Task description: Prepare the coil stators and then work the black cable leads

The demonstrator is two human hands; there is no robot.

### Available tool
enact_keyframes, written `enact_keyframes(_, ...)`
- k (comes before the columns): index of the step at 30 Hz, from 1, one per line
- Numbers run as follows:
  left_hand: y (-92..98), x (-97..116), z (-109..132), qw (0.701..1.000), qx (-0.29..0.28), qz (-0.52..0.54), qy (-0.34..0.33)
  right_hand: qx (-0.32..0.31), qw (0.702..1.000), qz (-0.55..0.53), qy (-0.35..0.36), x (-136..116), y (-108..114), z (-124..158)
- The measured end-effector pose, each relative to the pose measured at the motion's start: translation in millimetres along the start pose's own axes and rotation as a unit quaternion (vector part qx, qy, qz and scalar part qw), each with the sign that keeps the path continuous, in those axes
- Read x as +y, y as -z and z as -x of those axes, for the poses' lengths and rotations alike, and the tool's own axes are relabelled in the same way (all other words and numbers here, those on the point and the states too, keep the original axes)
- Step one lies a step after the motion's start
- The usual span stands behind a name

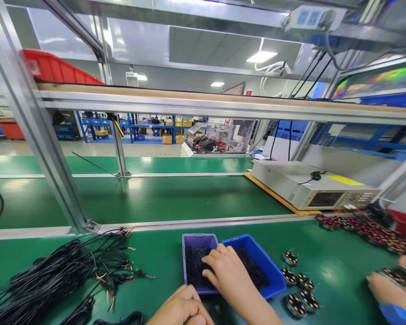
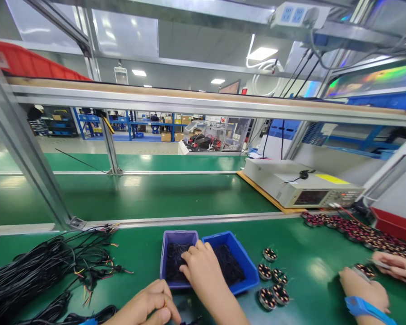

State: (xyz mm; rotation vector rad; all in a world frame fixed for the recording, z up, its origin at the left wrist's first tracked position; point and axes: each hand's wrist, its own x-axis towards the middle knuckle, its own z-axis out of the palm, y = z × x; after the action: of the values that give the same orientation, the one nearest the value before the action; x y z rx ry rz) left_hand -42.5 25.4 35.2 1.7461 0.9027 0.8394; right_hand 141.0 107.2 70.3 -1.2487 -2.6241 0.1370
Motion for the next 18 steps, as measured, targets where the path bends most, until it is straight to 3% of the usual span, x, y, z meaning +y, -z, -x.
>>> enact_keyframes(3, -5.9, -12, -1, 0.99, 0.022, 0.112, 0.088, -0.015, 1.0, 0.024, 0.01, -8, -15, -10)
enact_keyframes(5, -7.9, -18, -2, 0.962, 0.052, 0.223, 0.146, -0.013, 0.999, 0.028, 0.013, -13, -19, -13)
enact_keyframes(8, -6.1, -16, -3, 0.922, 0.125, 0.33, 0.159, 0.009, 1.0, 0.015, 0.01, -14, -17, -11)
enact_keyframes(13, 1.3, 0, -7, 0.903, 0.204, 0.353, 0.133, 0.059, 0.997, -0.051, -0.001, -12, -13, -3)
enact_keyframes(18, 2.9, -3, -14, 0.908, 0.243, 0.312, 0.135, 0.111, 0.984, -0.136, -0.014, -13, -18, 7)
